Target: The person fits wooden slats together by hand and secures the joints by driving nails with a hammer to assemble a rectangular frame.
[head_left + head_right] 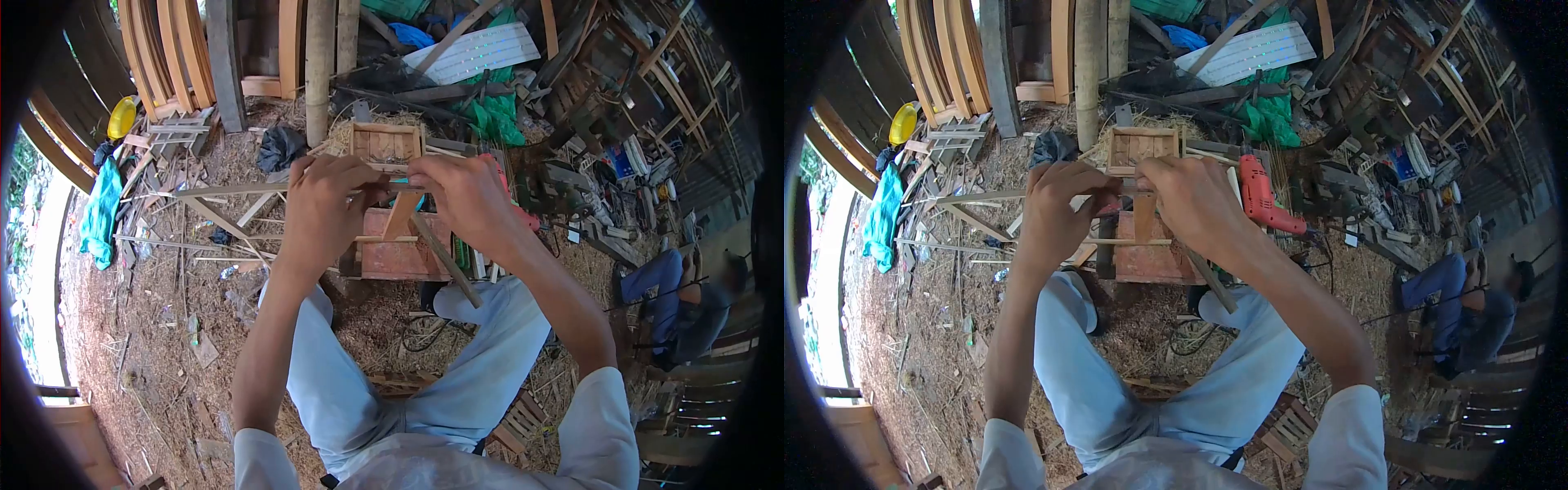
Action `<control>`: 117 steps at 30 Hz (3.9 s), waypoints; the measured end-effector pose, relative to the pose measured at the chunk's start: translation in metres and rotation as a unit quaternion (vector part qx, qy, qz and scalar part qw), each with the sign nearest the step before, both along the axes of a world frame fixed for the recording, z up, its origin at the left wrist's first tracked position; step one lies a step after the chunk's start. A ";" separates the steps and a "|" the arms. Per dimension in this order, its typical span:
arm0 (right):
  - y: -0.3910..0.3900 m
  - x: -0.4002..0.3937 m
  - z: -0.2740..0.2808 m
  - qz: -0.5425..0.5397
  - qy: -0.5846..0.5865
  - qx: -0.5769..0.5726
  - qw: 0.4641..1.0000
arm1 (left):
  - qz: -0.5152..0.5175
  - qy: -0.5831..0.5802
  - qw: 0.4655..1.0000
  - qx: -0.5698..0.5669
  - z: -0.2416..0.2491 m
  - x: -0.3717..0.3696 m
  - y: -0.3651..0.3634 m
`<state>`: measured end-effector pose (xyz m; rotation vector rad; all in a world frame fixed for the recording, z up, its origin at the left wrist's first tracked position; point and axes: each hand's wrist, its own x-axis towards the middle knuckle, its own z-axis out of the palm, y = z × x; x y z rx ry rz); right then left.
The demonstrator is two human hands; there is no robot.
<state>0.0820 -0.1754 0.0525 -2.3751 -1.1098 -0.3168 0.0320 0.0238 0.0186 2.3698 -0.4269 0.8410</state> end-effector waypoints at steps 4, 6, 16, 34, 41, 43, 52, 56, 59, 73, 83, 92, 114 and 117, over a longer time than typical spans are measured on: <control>0.000 -0.002 -0.001 0.025 0.009 0.032 0.999 | 0.002 0.029 0.999 -0.045 -0.005 -0.005 0.000; 0.001 -0.001 -0.001 0.024 0.011 0.043 0.999 | 0.001 0.071 0.996 -0.056 -0.001 -0.007 -0.001; -0.002 0.000 -0.001 0.022 0.018 0.038 0.999 | 0.012 0.056 0.997 -0.042 -0.003 -0.005 -0.005; 0.000 -0.004 -0.004 0.028 -0.044 0.017 0.998 | 0.038 0.003 0.998 -0.046 -0.003 -0.007 -0.033; -0.002 0.004 0.006 0.004 0.028 0.031 0.999 | 0.064 0.018 0.995 -0.077 -0.008 -0.007 -0.036; 0.000 0.005 0.018 -0.021 0.103 0.026 0.994 | 0.072 0.032 0.994 -0.074 -0.007 -0.008 -0.037; -0.020 0.001 0.016 -0.083 0.178 0.042 0.980 | 0.076 0.023 0.992 -0.099 -0.006 -0.006 -0.038; -0.051 -0.031 -0.021 -0.254 0.073 -0.190 0.945 | 0.084 0.037 0.992 -0.083 -0.006 -0.010 -0.039; -0.060 -0.036 -0.069 -0.260 0.192 -0.185 0.928 | 0.095 0.027 0.991 -0.086 -0.009 -0.008 -0.034; -0.050 -0.006 -0.190 -0.264 0.205 0.124 0.935 | 0.101 0.046 0.989 -0.094 -0.009 -0.009 -0.043; -0.073 -0.061 0.010 -0.075 0.173 0.157 0.970 | 0.098 0.060 0.989 -0.096 -0.010 -0.010 -0.039; -0.071 -0.072 0.022 -0.045 0.136 0.022 0.989 | 0.114 0.058 0.988 -0.090 -0.014 -0.005 -0.040; -0.072 -0.075 0.019 -0.055 0.145 0.063 0.986 | 0.120 0.079 0.984 -0.104 -0.006 -0.013 -0.044; -0.074 -0.075 0.021 -0.051 0.139 0.044 0.988 | 0.110 0.078 0.985 -0.111 -0.010 -0.010 -0.041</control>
